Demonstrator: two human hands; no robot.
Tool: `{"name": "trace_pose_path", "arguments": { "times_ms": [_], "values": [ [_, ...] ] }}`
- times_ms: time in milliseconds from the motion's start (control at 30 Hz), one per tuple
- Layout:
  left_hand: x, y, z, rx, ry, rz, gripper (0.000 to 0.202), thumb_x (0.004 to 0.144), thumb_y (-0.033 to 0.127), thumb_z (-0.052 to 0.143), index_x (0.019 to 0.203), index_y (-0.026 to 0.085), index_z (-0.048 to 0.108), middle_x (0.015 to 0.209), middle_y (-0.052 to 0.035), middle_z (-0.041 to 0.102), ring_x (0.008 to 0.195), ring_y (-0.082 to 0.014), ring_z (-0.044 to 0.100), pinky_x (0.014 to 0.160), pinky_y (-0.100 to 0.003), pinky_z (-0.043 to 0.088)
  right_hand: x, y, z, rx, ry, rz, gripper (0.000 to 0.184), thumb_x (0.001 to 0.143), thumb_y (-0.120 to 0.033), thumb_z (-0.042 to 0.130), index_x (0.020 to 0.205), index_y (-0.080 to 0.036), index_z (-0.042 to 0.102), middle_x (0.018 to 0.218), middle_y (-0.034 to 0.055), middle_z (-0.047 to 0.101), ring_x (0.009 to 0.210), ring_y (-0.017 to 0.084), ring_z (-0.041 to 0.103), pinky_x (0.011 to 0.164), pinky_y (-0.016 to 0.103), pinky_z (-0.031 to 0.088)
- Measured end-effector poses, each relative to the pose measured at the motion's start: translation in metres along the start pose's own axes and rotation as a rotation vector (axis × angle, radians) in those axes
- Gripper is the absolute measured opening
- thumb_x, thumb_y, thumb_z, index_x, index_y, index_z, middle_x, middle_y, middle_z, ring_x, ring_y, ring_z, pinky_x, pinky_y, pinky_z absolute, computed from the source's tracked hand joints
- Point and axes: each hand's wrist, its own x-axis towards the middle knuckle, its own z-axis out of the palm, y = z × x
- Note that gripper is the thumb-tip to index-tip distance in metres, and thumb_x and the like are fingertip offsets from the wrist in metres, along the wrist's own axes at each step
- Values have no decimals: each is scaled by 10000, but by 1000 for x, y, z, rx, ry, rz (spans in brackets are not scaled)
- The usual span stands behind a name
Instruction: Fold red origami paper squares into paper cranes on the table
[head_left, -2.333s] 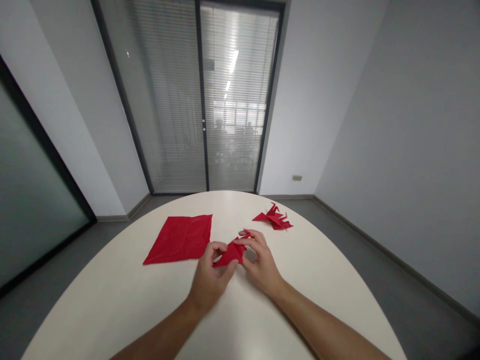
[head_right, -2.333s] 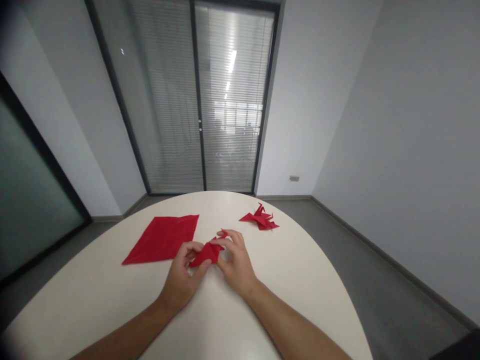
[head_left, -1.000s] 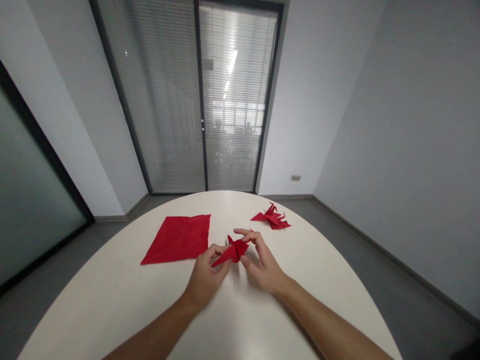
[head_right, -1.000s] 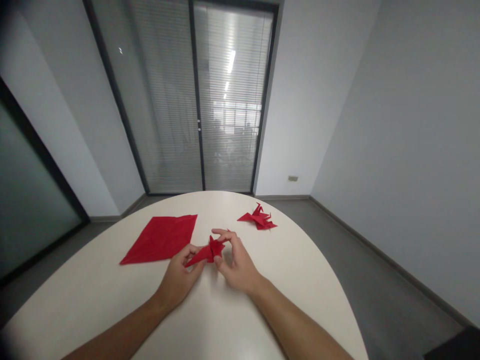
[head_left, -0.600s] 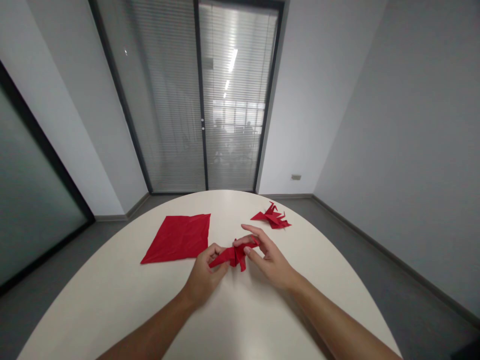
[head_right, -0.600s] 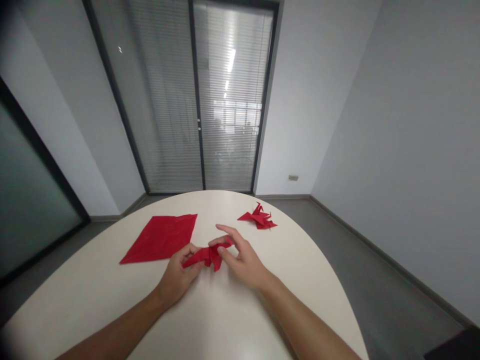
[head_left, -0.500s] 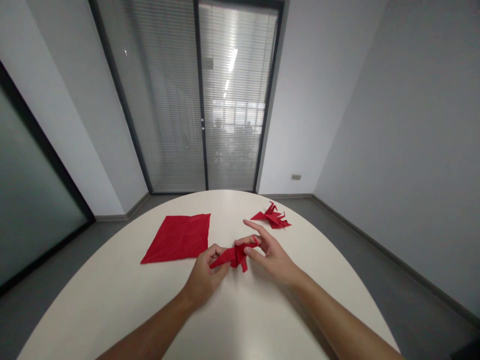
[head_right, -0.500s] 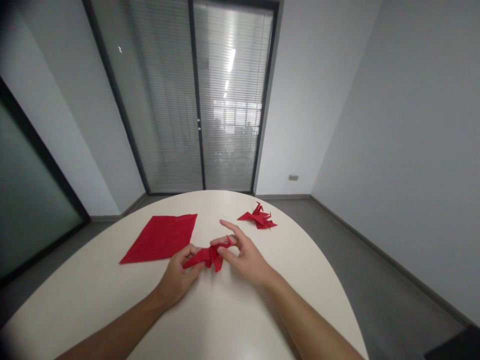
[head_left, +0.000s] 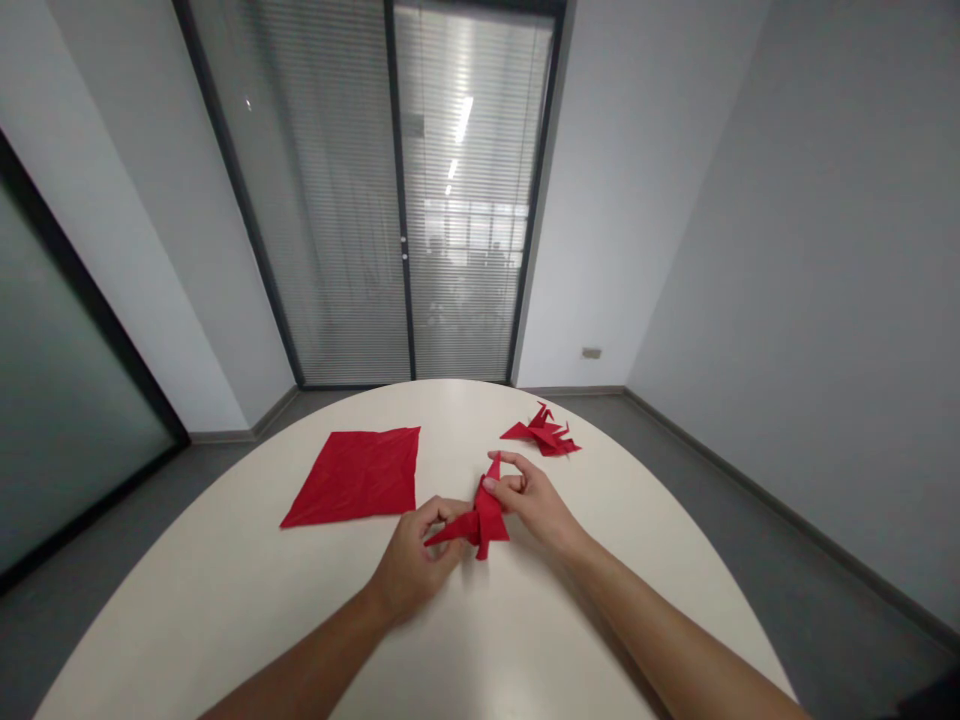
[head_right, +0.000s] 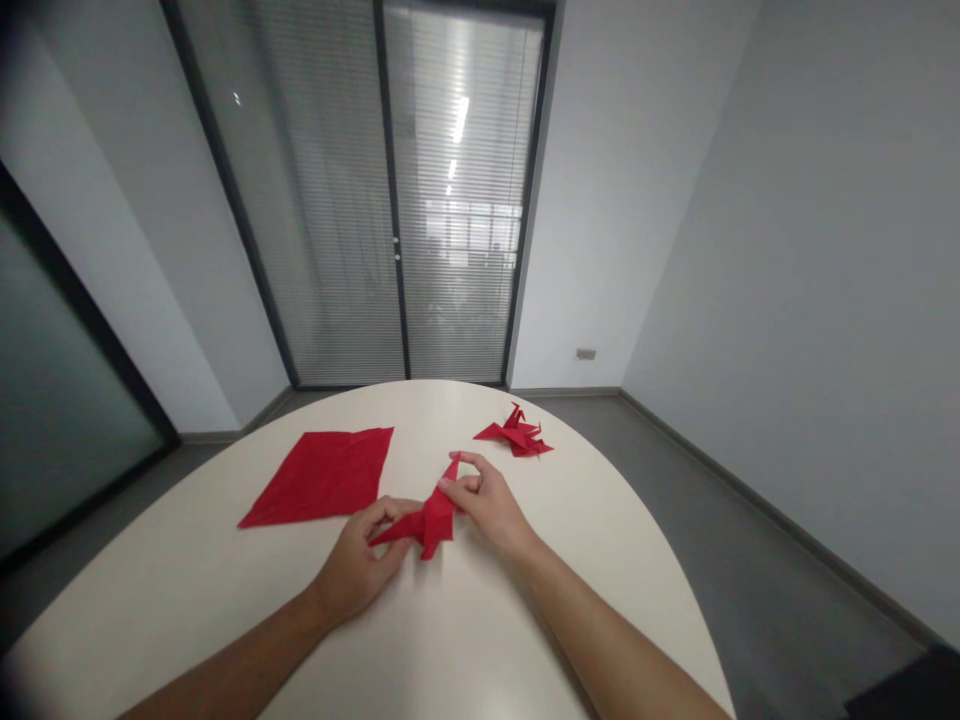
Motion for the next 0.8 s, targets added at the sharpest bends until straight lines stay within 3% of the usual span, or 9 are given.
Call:
{"name": "trace_pose_path", "arguments": {
  "times_ms": [67, 167, 233, 267, 367, 433, 500, 633, 800],
  "values": [
    [0, -2, 1, 15, 9, 0, 180, 761, 122, 582, 904, 199, 661, 1015, -76, 755, 979, -231, 697, 878, -353, 538, -1, 4, 5, 7, 31, 14, 669, 768, -545, 767, 1255, -202, 463, 558, -85, 594, 485, 124, 523, 516, 231, 384],
    [1, -3, 2, 28, 55, -28, 127, 775, 139, 577, 867, 196, 644, 1009, -72, 753, 982, -229, 693, 850, -340, 539, -5, 4, 9, -104, 60, -43, 484, 838, -586, 674, 1113, -207, 552, 637, -31, 636, 564, 149, 575, 551, 262, 443],
    [2, -3, 2, 27, 105, -54, 55, 794, 175, 581, 831, 195, 618, 970, -64, 749, 938, -218, 688, 792, -312, 536, -9, -1, 9, -257, 88, -119, 426, 908, -607, 561, 996, -199, 644, 974, 101, 711, 871, 221, 666, 736, 358, 530],
    [2, -3, 2, 29, 135, -64, 28, 805, 199, 586, 821, 195, 608, 935, -56, 743, 902, -210, 682, 761, -298, 530, -12, -3, 8, -332, 93, -159, 443, 935, -608, 509, 971, -201, 681, 1204, 145, 658, 1082, 262, 630, 870, 419, 522],
    [3, -1, 2, 54, 214, -86, 61, 821, 252, 602, 815, 192, 602, 814, -24, 699, 790, -185, 641, 695, -270, 497, -20, -10, 8, -471, -11, -253, 404, 938, -571, 532, 1115, -249, 701, 1544, 127, 394, 1414, 311, 379, 1117, 540, 359],
    [3, -1, 2, 56, 241, -90, 80, 815, 265, 611, 792, 190, 595, 764, -8, 663, 747, -172, 613, 675, -259, 480, -23, -12, 10, -538, -72, -332, 451, 848, -492, 699, 1236, -270, 644, 1534, 128, 408, 1426, 317, 359, 1149, 560, 317],
    [4, -2, 3, 31, 253, -101, 116, 805, 283, 623, 754, 191, 572, 715, 9, 619, 694, -156, 583, 637, -245, 462, -24, -12, 12, -571, -84, -394, 541, 787, -363, 775, 1287, -261, 596, 1439, 132, 514, 1364, 304, 443, 1136, 540, 351],
    [6, -7, 4, -105, 270, -173, 223, 768, 356, 678, 745, 199, 521, 668, 47, 548, 587, -120, 534, 548, -220, 430, -23, -9, 12, -561, -59, -422, 478, 815, -174, 681, 1275, -246, 575, 1278, 94, 631, 1208, 253, 577, 1070, 473, 436],
    [9, -9, 5, -242, 310, -250, 349, 713, 425, 751, 875, 193, 547, 701, 19, 650, 590, -140, 614, 570, -241, 485, -22, -7, 8, -479, -36, -413, 400, 905, -138, 543, 1289, -250, 536, 1111, 63, 696, 1062, 209, 647, 977, 418, 500]
  ]
}}
